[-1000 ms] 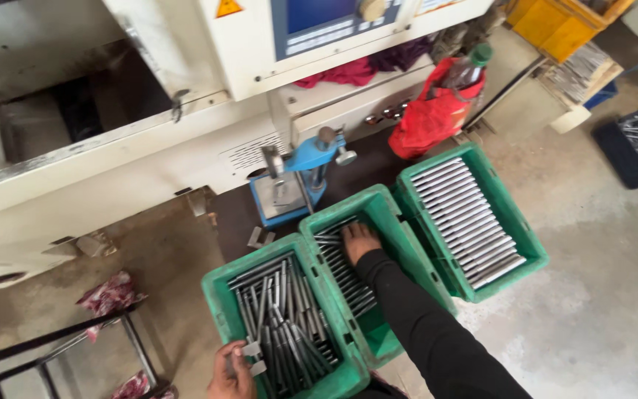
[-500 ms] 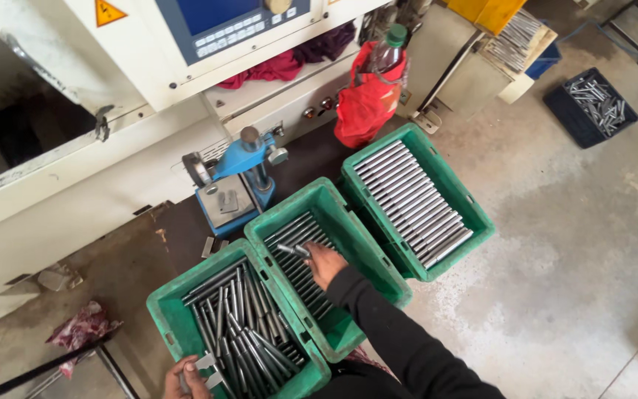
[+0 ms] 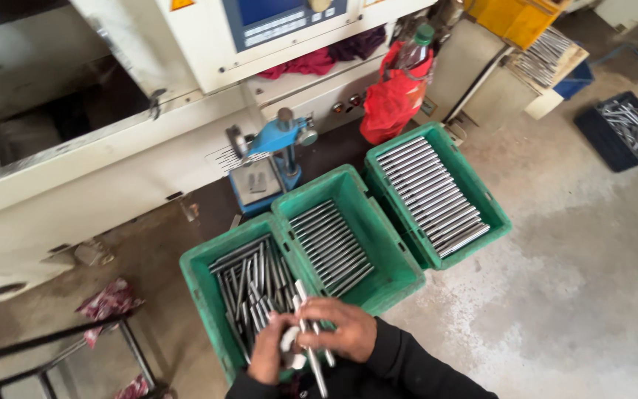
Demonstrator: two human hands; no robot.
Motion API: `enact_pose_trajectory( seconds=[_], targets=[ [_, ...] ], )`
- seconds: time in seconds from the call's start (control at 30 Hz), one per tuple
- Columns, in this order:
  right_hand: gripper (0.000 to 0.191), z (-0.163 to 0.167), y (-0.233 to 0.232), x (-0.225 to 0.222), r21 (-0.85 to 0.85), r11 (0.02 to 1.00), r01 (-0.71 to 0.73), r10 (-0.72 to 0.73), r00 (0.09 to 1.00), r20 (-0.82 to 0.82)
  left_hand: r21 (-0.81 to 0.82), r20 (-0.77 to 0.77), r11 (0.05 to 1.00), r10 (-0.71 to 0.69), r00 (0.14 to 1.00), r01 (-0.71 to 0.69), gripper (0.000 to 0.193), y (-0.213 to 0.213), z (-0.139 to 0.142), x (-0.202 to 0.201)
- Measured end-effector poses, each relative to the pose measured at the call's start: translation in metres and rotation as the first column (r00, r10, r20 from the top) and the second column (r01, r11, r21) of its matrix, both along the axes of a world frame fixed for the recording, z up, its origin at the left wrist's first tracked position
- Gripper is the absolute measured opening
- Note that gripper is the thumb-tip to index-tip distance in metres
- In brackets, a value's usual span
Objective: The person opens a machine door, then picks up metal rods from a green crate and sorts them into three separate green crates. They handle the rods by hand, arranging them neatly in rows within each crate.
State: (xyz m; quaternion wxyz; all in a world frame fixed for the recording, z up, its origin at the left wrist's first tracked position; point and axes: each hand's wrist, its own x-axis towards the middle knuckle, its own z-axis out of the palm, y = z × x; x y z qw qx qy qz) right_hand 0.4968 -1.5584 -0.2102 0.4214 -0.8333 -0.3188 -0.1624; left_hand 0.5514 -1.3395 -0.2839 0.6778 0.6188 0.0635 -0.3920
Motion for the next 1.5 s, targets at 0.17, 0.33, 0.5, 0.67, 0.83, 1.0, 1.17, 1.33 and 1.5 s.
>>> enact_pose_trajectory(
  seconds=[0.17,0.33,0.5,0.67,0.83,1.0,1.17,1.33,1.5],
  targets=[
    [0.044,0.019,0.039,-0.066,-0.056,0.998,0.002,0.001,0.998,0.061,-0.225,0.248,0.974,0.069,0.966,-0.012,0.044,0.004,0.014,-0.056],
    [0.049,0.027,0.067,-0.132,0.429,0.784,0.449,-0.022,0.71,-0.704,-0.07,0.421,0.996,0.075,0.904,-0.05,0.042,0.019,0.055,-0.104],
    [0.068,0.009,0.088,-0.175,0.528,0.726,0.441,0.366,0.402,-0.839,0.502,0.609,0.861,-0.285,0.74,-0.082,0.033,0.017,0.081,-0.143],
    [0.058,-0.001,0.081,-0.21,0.488,0.652,0.581,0.259,0.434,-0.863,0.03,0.601,0.988,0.104,0.792,-0.153,0.041,0.029,0.069,-0.153],
    [0.038,0.014,0.062,-0.196,0.502,0.671,0.546,0.119,0.589,-0.799,-0.271,-0.105,0.914,0.283,0.953,-0.301,0.036,0.034,0.049,-0.138],
    [0.02,0.044,0.043,-0.144,0.382,0.792,0.477,-0.086,0.706,-0.703,-0.313,-0.185,0.904,0.244,0.952,-0.292,0.03,-0.006,0.039,-0.116],
    [0.014,0.039,0.018,-0.103,0.403,0.738,0.541,-0.001,0.598,-0.802,-0.397,-0.032,0.894,0.212,0.977,-0.208,0.032,-0.044,0.026,-0.085],
    [0.017,0.008,-0.008,-0.067,0.459,0.715,0.527,0.114,0.56,-0.82,-0.27,0.192,0.961,0.111,0.975,-0.056,0.038,-0.061,0.024,-0.052],
    [0.029,-0.002,-0.02,-0.042,0.341,0.805,0.486,-0.01,0.585,-0.811,-0.076,0.508,0.994,-0.029,0.861,0.079,0.039,-0.069,0.039,-0.018]
  ],
)
